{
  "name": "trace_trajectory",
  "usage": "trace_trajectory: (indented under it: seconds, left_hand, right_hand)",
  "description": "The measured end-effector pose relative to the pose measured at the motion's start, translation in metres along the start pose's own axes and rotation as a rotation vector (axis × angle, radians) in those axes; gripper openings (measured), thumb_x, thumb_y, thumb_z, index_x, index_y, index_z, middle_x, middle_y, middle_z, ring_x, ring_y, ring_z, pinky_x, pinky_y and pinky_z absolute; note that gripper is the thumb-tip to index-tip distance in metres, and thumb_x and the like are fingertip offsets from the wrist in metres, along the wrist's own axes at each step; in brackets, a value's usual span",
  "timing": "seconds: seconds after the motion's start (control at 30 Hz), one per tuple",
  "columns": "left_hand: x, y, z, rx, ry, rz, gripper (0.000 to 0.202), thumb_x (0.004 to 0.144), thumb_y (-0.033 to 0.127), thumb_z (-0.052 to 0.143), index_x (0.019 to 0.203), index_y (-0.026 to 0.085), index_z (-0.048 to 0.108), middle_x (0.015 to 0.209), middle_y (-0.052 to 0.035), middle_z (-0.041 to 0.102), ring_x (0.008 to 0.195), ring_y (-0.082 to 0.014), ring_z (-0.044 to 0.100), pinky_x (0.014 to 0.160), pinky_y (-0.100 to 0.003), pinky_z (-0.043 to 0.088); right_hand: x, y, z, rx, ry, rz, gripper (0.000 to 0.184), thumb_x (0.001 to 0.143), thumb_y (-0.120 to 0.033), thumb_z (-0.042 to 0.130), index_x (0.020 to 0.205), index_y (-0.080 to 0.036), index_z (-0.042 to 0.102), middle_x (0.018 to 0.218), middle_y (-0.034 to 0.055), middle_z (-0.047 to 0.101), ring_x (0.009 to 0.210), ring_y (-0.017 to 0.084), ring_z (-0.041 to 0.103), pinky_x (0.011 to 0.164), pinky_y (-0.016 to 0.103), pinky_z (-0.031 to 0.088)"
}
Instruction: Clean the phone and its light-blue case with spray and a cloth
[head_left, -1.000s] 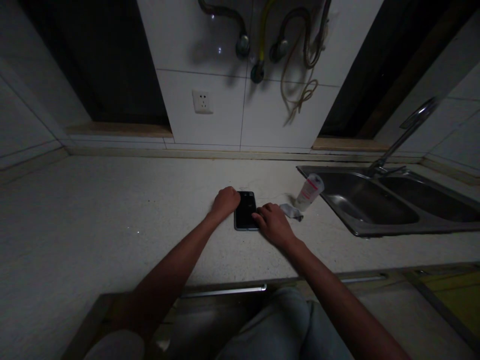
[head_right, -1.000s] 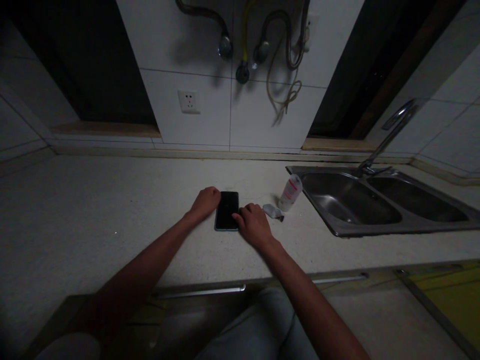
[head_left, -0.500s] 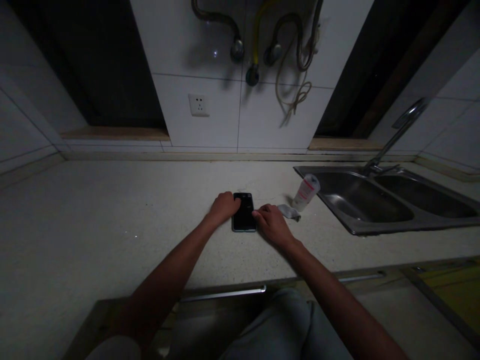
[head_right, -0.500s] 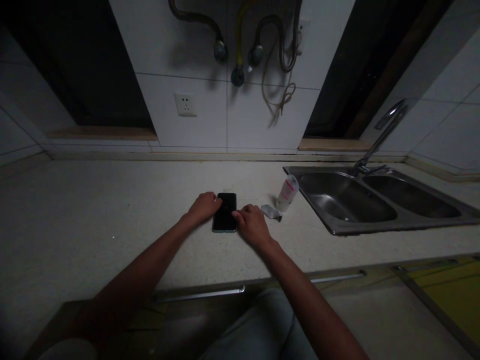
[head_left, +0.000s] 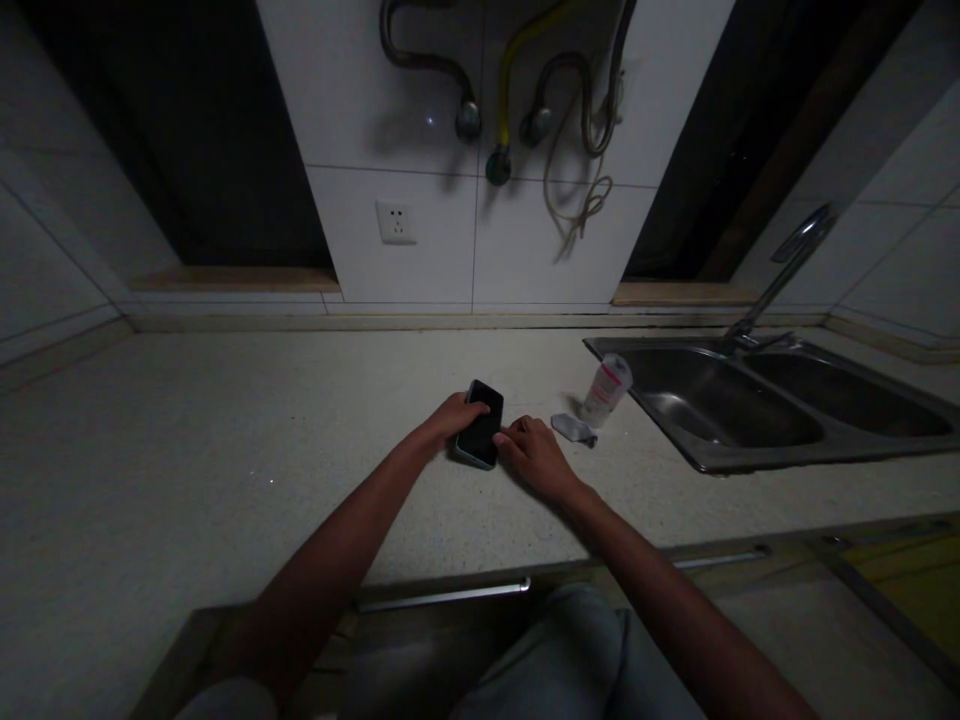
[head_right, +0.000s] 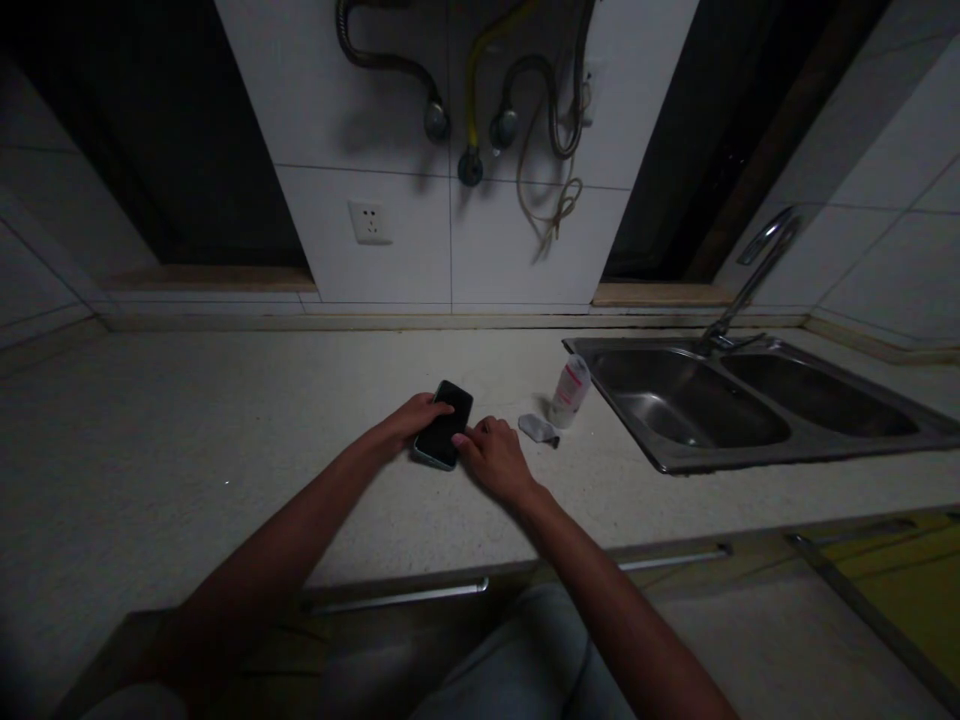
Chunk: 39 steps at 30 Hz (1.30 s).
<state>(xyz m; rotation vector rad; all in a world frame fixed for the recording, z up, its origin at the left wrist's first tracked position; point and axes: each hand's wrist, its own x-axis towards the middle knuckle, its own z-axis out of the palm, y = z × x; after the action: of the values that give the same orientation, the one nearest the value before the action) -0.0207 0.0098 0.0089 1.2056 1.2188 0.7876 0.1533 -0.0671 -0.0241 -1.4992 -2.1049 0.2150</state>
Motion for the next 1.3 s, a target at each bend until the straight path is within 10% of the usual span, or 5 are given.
trace_trajectory:
  seconds: [0.3,0.53,0.97,1.3]
  left_hand:
    - [-0.001,-0.006,0.010,-0.337,-0.062,-0.068,0.010,0.077,0.020,0.066,0.085,0.015,0.063,0.072,-0.0073,0.069,0.064,-0.0196,0.065,0.067,-0.032,0.052]
    - [-0.003,0.000,0.006,-0.684,-0.382,-0.334,0.030,0.088,0.031,0.050,0.096,0.007,0.066,0.082,-0.0159,0.072,0.071,-0.0227,0.070,0.074,-0.035,0.055]
    - [0.002,-0.001,0.008,-0.921,-0.239,-0.231,0.041,0.092,0.043,0.045,0.095,0.007,0.065,0.077,-0.0162,0.071,0.069,-0.0247,0.070,0.069,-0.036,0.058]
    - [0.006,0.000,0.003,-0.897,-0.254,-0.272,0.058,0.089,0.066,0.045,0.096,0.011,0.064,0.083,-0.0177,0.072,0.079,-0.0297,0.072,0.073,-0.043,0.059]
  right_hand:
    - [0.000,0.006,-0.001,0.076,0.006,-0.014,0.042,0.102,-0.044,0.042,0.091,-0.017,0.073,0.084,0.0071,0.058,0.085,0.022,0.053,0.079,0.035,0.039]
    - [-0.001,0.007,-0.001,0.130,0.003,-0.052,0.041,0.102,-0.044,0.043,0.095,-0.017,0.073,0.086,0.0079,0.060,0.087,0.022,0.055,0.080,0.035,0.041]
    - [-0.002,0.008,0.001,0.287,0.047,-0.029,0.051,0.102,-0.045,0.040,0.145,-0.020,0.050,0.103,0.0100,0.069,0.095,0.025,0.061,0.090,0.041,0.045]
    - [-0.002,0.007,0.000,0.337,0.038,0.040,0.045,0.100,-0.045,0.043,0.129,-0.016,0.062,0.126,0.0157,0.068,0.114,0.027,0.062,0.101,0.045,0.044]
